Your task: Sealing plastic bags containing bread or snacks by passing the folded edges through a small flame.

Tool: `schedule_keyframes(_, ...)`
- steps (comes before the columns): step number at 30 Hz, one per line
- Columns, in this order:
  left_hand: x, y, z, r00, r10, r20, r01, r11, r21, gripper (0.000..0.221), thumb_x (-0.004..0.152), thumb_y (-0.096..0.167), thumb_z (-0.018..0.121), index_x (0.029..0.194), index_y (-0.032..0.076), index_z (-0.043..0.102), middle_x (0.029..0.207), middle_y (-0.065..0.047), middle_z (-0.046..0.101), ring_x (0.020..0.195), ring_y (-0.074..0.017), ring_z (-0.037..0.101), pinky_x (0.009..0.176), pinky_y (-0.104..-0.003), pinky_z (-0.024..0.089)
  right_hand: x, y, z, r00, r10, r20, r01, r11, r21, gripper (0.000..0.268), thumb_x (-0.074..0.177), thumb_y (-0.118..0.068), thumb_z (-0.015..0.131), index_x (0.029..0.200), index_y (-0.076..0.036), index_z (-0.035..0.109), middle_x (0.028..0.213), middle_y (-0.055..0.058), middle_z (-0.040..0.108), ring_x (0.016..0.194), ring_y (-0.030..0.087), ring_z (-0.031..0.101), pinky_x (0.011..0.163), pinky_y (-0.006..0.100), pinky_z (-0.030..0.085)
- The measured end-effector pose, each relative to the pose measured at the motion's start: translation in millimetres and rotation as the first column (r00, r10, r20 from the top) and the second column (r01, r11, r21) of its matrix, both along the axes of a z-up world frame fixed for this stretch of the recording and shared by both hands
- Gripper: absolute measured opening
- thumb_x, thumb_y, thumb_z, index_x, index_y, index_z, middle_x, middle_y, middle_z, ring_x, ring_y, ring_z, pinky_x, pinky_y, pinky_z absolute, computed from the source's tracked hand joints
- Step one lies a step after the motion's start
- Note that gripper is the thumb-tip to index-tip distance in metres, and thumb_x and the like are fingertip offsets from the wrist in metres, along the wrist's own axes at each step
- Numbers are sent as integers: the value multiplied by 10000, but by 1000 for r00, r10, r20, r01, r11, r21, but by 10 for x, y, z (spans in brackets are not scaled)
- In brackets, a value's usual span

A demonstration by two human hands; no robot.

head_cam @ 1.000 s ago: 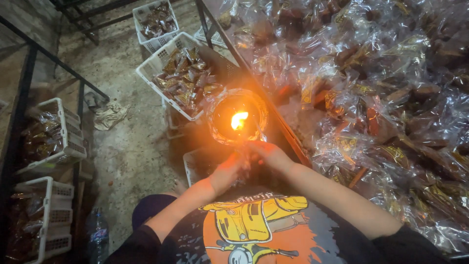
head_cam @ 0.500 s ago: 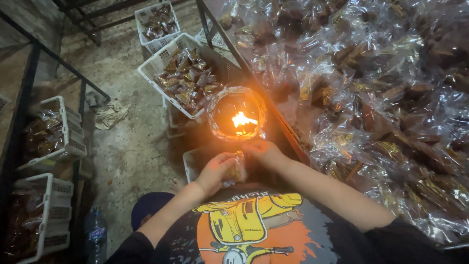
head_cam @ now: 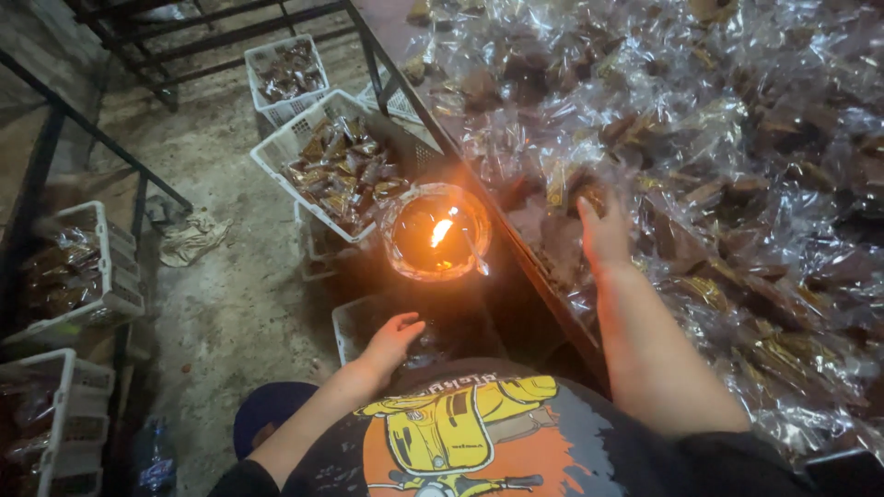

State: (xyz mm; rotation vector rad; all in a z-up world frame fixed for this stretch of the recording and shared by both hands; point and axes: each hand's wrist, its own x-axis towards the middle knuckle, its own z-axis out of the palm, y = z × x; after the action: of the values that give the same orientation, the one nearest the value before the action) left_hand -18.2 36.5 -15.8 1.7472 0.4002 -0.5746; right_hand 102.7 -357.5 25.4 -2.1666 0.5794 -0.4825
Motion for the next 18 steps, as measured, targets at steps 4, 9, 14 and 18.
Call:
schedule_keyframes(4,32,-9,-46,999,-37,12,37,997,-70,573,1008,412,660,1489,132,526,1474,-161,568,1397,-321,506,1090,-542,450,-128,178,126,856,65,512,-173,971,165,346,998,-212,718,1319,-92,675,1355,153,626,1300,249,561,1161,411,372)
schedule_keyframes(9,-59,-83,336,992,63,108,-23,940,-341,523,1048,314,593,1486,45,494,1469,-254,535,1376,-381,518,1103,-541,445,-575,984,623,706,88,703,-274,949,157,377,993,-78,709,1357,-19,630,1337,202,637,1266,244,567,1141,408,395)
schedule_keyframes(14,-94,-124,400,993,119,-12,-79,573,-816,455,1024,372,573,1423,165,507,1447,-259,561,1285,-423,597,1032,-514,521,-1165,1705,576,685,654,321,-723,555,412,356,841,-119,792,1192,-67,758,973,132,770,904,223,710,858,403,581)
schedule_keyframes(18,-101,-182,625,936,350,24,-236,677,-697,341,986,148,685,1300,70,577,1144,-146,709,910,-289,731,781,-403,631,-1266,2035,1003,742,670,-36,-619,705,346,350,805,-387,847,1021,-114,806,937,111,777,919,242,760,863,386,568)
